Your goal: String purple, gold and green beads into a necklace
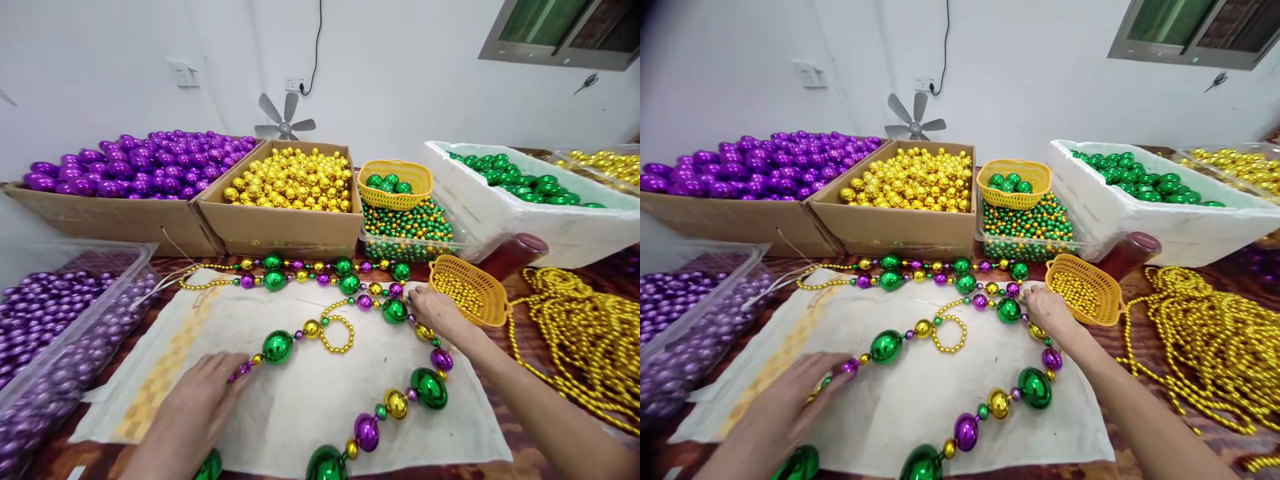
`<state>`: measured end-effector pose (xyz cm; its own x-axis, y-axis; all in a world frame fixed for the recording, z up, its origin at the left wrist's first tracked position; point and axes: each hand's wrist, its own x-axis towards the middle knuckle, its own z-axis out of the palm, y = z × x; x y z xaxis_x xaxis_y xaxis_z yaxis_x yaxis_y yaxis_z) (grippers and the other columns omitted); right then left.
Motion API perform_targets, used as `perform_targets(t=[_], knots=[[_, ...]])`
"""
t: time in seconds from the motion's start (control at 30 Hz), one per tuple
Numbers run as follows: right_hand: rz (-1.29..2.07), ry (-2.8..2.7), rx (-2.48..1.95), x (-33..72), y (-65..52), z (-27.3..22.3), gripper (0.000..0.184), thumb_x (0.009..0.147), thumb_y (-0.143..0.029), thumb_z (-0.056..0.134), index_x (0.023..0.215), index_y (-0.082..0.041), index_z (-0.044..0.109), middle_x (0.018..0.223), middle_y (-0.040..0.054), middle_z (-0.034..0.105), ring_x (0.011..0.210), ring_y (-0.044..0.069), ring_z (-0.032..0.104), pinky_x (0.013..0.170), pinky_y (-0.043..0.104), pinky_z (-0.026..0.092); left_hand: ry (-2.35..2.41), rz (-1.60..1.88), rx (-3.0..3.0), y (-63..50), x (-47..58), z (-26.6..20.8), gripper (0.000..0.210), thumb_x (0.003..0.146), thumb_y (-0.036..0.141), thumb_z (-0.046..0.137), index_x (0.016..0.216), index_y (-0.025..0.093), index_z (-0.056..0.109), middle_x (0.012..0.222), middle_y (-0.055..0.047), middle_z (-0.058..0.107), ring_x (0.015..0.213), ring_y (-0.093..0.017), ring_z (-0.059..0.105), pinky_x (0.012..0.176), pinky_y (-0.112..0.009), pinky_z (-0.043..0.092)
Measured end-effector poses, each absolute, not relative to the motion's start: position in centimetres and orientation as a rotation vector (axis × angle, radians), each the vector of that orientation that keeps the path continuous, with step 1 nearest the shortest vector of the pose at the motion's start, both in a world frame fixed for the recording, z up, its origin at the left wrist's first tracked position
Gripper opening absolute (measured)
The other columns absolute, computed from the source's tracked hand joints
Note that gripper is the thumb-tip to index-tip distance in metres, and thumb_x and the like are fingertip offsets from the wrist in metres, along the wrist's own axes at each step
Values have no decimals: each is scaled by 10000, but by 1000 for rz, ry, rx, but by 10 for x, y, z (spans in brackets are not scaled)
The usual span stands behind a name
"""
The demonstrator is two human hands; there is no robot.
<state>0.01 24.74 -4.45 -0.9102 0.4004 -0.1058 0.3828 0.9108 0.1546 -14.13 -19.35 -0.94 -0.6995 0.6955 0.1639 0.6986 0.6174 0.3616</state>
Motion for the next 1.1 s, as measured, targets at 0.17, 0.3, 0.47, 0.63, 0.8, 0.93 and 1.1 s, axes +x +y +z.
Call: perform_targets(t=[0.17,0.3,0.47,0.63,0.8,0.93,1.1], knots=[[131,3039,724,17,237,-14,116,882,-162,458,875,-149,573,865,113,633,792,254,625,548,279,296,-2794,-277,-1357,-123,-146,-18,489,902,382,525,1343,174,488,1239,-123,594,1106,-306,526,880,-438,441],[-114,3145,728,11,207,4,168,939,-264,402,874,-176,529,776,73,605,716,219,574,571,287,289,-2845,-153,-1365,-88,-144,-23,464,906,408,515,1295,156,514,1148,-131,633,1049,-320,556,843,-444,434],[-697,3188,424,-20,157,-10,123,881,-136,447,962,-202,512,846,15,596,740,163,540,652,257,351,-2905,-47,-1406,-62,-151,-31,226,895,353,537,1000,174,625,957,-105,682,909,-311,626,771,-425,438],[-1230,3104,276,-41,141,-26,87,876,-148,500,810,-187,541,809,5,557,780,162,512,707,268,361,-2788,-451,-1469,-81,-153,-34,276,923,356,508,1159,221,558,1076,-77,677,948,-258,630,826,-403,439],[-1770,2799,167,-48,128,-21,165,901,-326,563,842,-184,624,743,-21,553,654,121,499,591,227,388,-2739,-981,-1428,-103,-154,-18,377,901,411,547,1249,269,515,1224,-50,629,1090,-232,577,941,-384,415],[-2123,2481,129,-55,99,-17,180,889,-341,561,895,-174,628,629,-50,511,493,85,449,440,193,354,-2815,-1501,-1256,-106,-156,-6,359,906,414,539,1234,267,525,1111,-33,654,964,-198,607,838,-323,460],[-2435,2209,200,-77,68,-16,192,853,-372,594,850,-181,582,546,-71,486,434,78,432,387,175,356,-2656,-2150,-1106,-105,-164,-4,354,911,374,542,1228,219,518,1169,-59,636,1022,-197,600,897,-317,459]])
